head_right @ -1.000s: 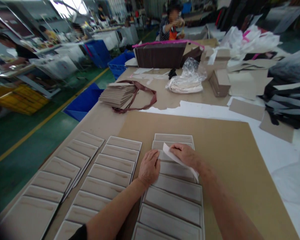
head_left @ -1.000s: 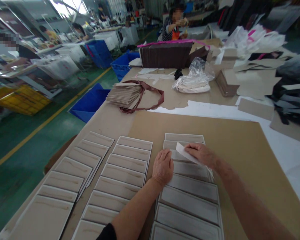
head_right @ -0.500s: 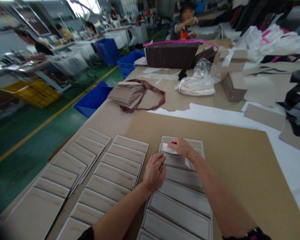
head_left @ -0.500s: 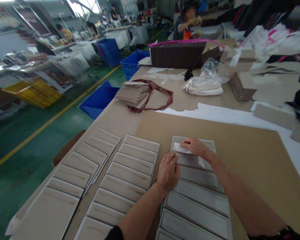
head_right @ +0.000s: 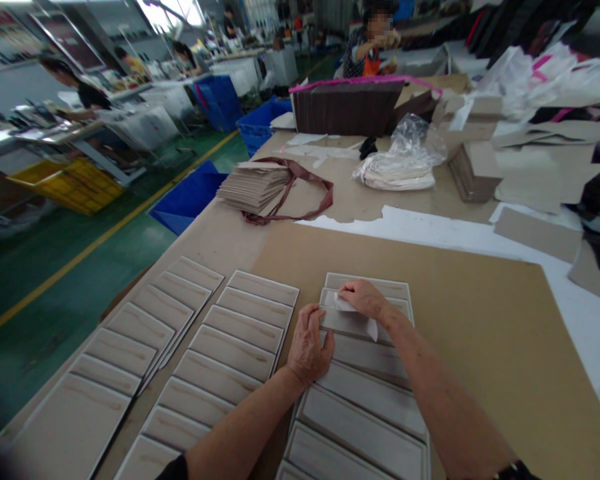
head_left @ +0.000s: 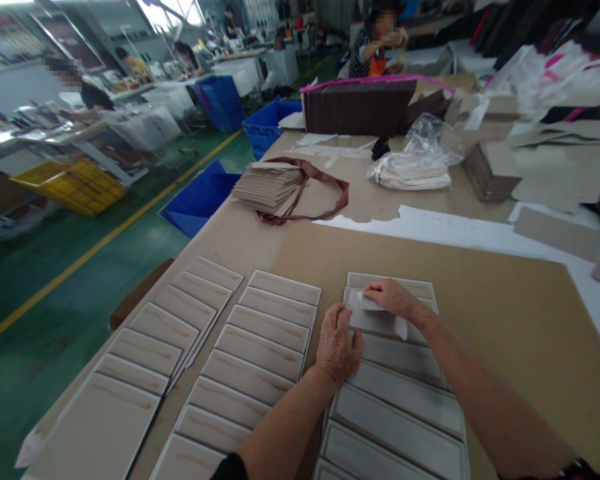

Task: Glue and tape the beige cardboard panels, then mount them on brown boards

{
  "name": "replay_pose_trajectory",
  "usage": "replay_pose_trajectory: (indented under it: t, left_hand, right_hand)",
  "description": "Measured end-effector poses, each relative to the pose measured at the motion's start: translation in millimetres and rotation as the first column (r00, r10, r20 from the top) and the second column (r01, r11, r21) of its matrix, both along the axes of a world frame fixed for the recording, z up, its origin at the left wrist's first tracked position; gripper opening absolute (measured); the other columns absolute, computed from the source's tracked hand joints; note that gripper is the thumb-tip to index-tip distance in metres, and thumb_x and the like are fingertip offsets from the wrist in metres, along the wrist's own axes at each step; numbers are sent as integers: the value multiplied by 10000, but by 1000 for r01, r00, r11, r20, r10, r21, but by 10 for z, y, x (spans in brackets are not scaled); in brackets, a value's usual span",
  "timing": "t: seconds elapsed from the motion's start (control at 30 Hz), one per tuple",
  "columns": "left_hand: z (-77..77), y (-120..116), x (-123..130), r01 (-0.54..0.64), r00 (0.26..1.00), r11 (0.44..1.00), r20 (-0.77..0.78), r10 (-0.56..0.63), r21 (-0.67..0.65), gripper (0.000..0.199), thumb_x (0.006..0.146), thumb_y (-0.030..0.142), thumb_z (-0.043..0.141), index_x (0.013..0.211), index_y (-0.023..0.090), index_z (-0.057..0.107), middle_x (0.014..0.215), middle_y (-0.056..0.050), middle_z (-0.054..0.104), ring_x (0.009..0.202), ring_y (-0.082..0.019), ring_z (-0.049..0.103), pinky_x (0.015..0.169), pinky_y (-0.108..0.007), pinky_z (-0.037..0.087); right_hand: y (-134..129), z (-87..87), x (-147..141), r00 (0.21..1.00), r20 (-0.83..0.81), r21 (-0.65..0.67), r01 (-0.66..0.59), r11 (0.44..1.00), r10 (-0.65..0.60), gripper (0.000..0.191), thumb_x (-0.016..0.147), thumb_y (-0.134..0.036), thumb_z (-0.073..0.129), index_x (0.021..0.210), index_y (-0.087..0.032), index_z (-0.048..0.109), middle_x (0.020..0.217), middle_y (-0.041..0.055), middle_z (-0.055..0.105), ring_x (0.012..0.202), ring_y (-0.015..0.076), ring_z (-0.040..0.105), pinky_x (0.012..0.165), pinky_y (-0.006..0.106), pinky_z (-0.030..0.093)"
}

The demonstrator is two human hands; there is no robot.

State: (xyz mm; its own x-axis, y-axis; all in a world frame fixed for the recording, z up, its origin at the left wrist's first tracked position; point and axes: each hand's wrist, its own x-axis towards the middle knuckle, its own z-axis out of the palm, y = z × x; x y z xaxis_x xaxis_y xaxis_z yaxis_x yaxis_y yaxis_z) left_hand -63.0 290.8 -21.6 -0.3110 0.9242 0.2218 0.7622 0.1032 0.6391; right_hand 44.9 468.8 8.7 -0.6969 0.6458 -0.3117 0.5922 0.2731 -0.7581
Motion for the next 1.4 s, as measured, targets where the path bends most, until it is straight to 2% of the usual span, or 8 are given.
replay_pose_trajectory:
  t: [0.13, 0.2, 0.37, 0.43, 0.57, 0.73, 0.97, 1.4]
  left_hand:
    - [10, 9, -1, 3, 1000, 1000, -8, -3, -31, 502, 780, 149, 545, 1264, 180, 418, 1323, -142, 423, 1266, -269, 413, 1073, -485, 398]
    - [17, 13, -5, 12, 1000, 999, -21, -13, -43, 540, 786, 154, 539, 1305, 182, 394, 1347, -142, 419, 1281, -270, 399, 1079, -482, 391]
    - [-1, 3, -7, 5, 1000, 1000, -19, -6, -24, 548, 786, 152, 539, 1310, 165, 378, 1348, -150, 405, 1282, -261, 393, 1089, -466, 384]
    - [-21, -5, -2, -11, 1000, 1000, -20, 11, 2, 544, 785, 154, 541, 1301, 154, 369, 1339, -161, 398, 1274, -263, 399, 1082, -468, 391]
    - [-52, -18, 7, -16, 1000, 999, -23, 17, 41, 542, 783, 149, 534, 1292, 145, 348, 1329, -165, 398, 1258, -261, 409, 1079, -477, 390]
    - [-21, -4, -3, 7, 999, 1000, -40, -8, -10, 616, 786, 153, 525, 1365, 148, 315, 1404, -167, 385, 1320, -269, 361, 1099, -484, 360]
    - [103, 41, -44, 110, 988, 983, -95, -125, -149, 676, 799, 187, 508, 1446, 213, 314, 1521, -67, 336, 1267, -297, 399, 1080, -483, 356]
    - [105, 59, -19, 90, 984, 984, -140, -112, -154, 654, 792, 177, 497, 1430, 220, 357, 1496, -57, 391, 1201, -285, 409, 1018, -491, 389]
  right_hand:
    - [19, -3, -34, 1000, 25, 106, -12, 994, 9, 270, 776, -360, 512, 768, -184, 717, 710, 21, 683, 688, 172, 567, 656, 282, 381]
    - [10, 21, -46, 1000, 7, 84, 0, 996, -1, 266, 765, -381, 535, 751, -186, 715, 682, 14, 668, 670, 167, 555, 643, 280, 375]
    - [-37, 54, -72, 973, -150, -272, 131, 954, -176, 361, 701, -494, 613, 805, -161, 707, 634, -14, 611, 569, 124, 465, 559, 257, 338]
    - [-40, 32, -83, 966, -170, -302, 139, 943, -196, 366, 702, -486, 616, 828, -155, 706, 649, -14, 614, 576, 121, 464, 567, 254, 343]
    - [-20, -18, -99, 995, -61, -67, 76, 995, -80, 297, 736, -426, 564, 758, -167, 708, 627, -14, 612, 598, 131, 490, 599, 259, 354]
    - [-14, -26, -102, 999, 15, 114, 39, 993, -41, 281, 773, -392, 512, 722, -184, 693, 634, 0, 634, 622, 149, 534, 612, 265, 360]
    - [-16, -25, -105, 994, 101, 186, 25, 982, -44, 264, 784, -348, 498, 718, -187, 697, 646, 13, 650, 638, 160, 565, 606, 268, 351]
    - [-2, -70, -95, 993, 119, 211, -2, 978, -24, 269, 805, -342, 499, 723, -191, 706, 670, 25, 673, 643, 160, 575, 611, 264, 352]
